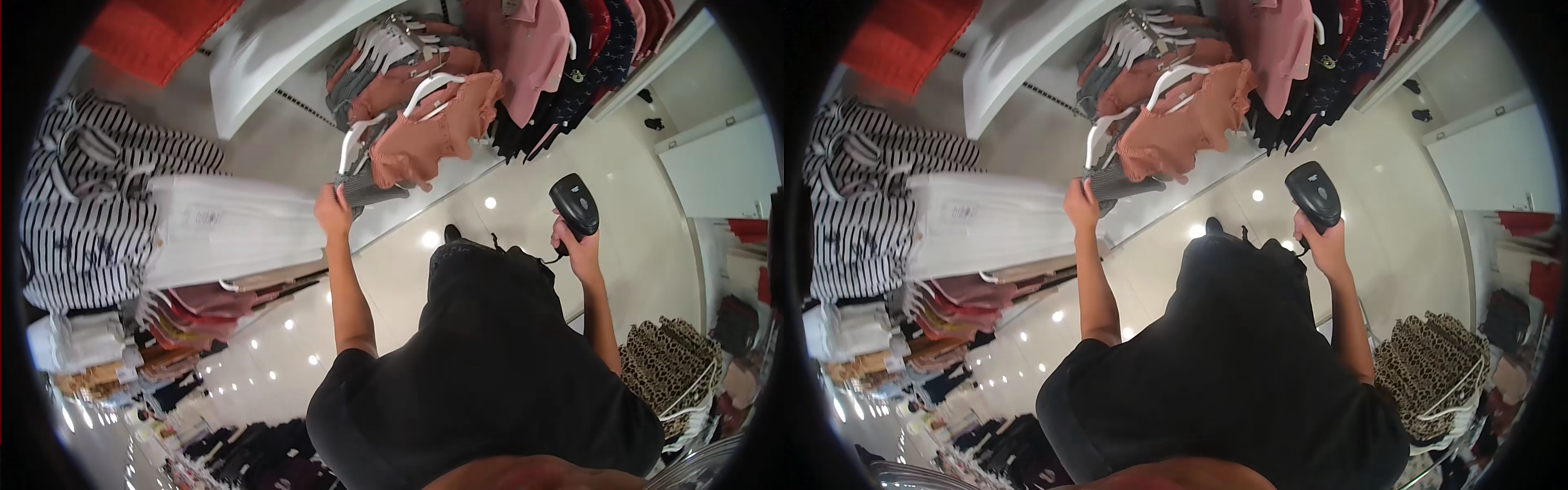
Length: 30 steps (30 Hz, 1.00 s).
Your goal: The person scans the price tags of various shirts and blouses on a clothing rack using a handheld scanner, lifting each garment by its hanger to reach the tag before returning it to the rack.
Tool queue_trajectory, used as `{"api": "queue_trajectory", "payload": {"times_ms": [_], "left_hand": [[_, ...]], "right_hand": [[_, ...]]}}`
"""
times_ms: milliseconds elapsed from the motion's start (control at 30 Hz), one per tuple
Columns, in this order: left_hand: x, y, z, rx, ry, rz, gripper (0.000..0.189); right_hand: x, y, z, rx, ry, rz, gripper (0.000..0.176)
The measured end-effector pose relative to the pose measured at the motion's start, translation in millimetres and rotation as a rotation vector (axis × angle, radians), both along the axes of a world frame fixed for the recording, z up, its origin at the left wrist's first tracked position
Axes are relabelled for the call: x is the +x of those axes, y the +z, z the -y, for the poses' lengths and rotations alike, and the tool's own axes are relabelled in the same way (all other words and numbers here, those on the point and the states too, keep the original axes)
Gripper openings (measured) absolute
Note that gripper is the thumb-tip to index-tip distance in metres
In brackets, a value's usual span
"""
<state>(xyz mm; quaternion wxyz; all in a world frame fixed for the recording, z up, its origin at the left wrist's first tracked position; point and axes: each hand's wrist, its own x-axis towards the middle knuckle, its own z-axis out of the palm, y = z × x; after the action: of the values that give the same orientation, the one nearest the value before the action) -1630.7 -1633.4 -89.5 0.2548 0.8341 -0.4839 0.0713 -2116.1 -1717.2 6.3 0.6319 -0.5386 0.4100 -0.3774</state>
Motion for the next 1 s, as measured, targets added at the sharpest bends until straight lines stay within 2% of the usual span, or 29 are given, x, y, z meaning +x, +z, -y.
{"api": "queue_trajectory", "payload": {"times_ms": [67,300,367,500,633,700,800,867,1000], "left_hand": [[-13.3,9.5,-30.7,-0.161,0.058,0.063,0.019],[-72.8,64.2,-122.6,-0.179,0.263,0.198,0.019],[-87.6,78.9,-144.3,-0.162,0.297,0.285,0.017],[-129.4,121.4,-166.5,-0.195,0.337,0.325,0.015],[-159.6,163.6,-173.0,-0.254,0.26,0.366,0.015],[-170.0,182.2,-174.3,-0.257,0.249,0.323,0.015],[-175.1,206.3,-173.2,-0.272,0.176,0.232,0.017],[-182.0,222.0,-164.7,-0.303,0.105,0.14,0.02],[-179.1,239.8,-157.4,-0.313,0.004,-0.052,0.019]], "right_hand": [[-11.6,-4.3,3.3,-0.013,0.043,0.031,0.027],[-49.9,-12.4,-3.3,0.008,0.199,0.078,0.029],[-61.2,-13.7,-9.4,0.057,0.224,0.124,0.024],[-86.7,-24.7,-18.3,0.095,0.299,0.138,0.024],[-103.6,-27.0,-27.6,0.073,0.344,0.175,0.02],[-113.9,-29.1,-33.8,0.079,0.324,0.177,0.018],[-125.1,-33.1,-37.3,0.038,0.353,0.131,0.025],[-124.5,-31.0,-41.5,0.04,0.288,0.19,0.007],[-126.5,-31.4,-44.9,0.005,0.224,0.185,0.009]]}}
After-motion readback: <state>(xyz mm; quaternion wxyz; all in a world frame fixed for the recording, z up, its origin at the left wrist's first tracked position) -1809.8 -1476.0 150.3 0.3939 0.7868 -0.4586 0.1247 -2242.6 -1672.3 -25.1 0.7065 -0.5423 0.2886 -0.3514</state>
